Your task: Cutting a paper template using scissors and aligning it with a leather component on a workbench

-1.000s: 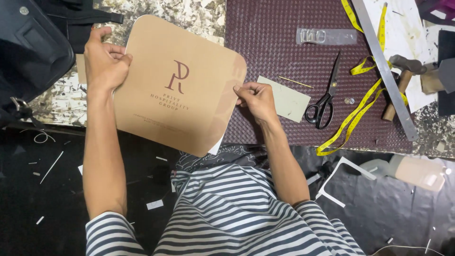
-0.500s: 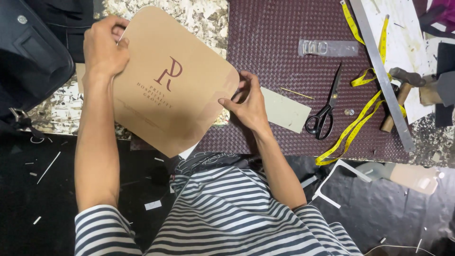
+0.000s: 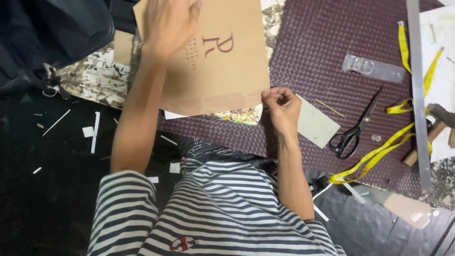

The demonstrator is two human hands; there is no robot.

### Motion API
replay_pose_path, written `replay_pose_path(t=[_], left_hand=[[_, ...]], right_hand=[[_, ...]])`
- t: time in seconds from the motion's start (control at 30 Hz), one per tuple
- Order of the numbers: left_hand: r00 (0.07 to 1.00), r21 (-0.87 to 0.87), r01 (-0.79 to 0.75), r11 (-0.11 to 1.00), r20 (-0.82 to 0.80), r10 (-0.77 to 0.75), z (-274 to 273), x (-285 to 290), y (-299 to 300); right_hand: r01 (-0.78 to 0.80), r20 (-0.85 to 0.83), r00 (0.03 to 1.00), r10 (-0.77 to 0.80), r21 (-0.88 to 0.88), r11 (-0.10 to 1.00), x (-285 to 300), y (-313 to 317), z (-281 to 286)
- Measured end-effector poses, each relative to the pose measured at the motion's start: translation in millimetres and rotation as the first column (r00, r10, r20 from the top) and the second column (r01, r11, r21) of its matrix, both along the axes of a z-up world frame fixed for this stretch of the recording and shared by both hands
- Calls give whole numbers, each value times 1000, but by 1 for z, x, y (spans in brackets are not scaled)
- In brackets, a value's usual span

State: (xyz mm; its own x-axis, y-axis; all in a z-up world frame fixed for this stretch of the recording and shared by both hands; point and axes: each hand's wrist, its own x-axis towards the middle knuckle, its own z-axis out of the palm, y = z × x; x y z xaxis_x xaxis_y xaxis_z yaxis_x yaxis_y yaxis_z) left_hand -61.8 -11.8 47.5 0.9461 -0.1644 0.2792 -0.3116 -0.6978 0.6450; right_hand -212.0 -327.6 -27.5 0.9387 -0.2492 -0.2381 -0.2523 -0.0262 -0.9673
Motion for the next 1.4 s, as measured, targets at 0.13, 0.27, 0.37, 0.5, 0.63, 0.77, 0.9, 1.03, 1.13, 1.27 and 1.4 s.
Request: replay_pose_path(t=[0.13,0.27,0.37,0.5,0.63,0.77,0.9,1.03,1.13,1.27,1.4], left_hand=[[931,87,-364,927,-7,366,51,-123,22],[829,-76,-535,842,-241,505,20,-196,35],[786,-325,-616,718,-316,531,8,-213,28],[745,-319,-650,689,-442,499,-6,-222,16],[713,-433,-691,579,-541,447,-26,-226,21],[704,-526,-705,476,-596,386,-31,-229,17],[710,-541,-703,462,-578,403,-39,-224,16],[706,-542,-708,453,-578,410,-34,-223,14],[711,-550,-702,453,-571,410,-37,-222,16],[718,-556,-696,454,-552,425,-43,-222,17],[721,-556,-693,459,-543,430,-46,-222,16]], right_hand=[[25,18,1000,-26,37,999,-1,-2,-3],[45,4,999,-45,52,998,-2,-2,-5],[53,17,998,-55,82,995,-3,1,-1],[46,4,999,-46,92,995,-10,8,16],[64,-64,996,-56,139,988,-13,11,26],[56,-80,996,-44,153,987,-12,5,19],[24,-52,998,-19,111,993,-7,2,16],[17,-54,999,-10,126,992,-8,1,13],[17,-63,998,-7,157,987,-9,1,12],[9,-58,998,2,202,979,-10,4,19],[6,-50,999,5,223,975,-10,2,14]])
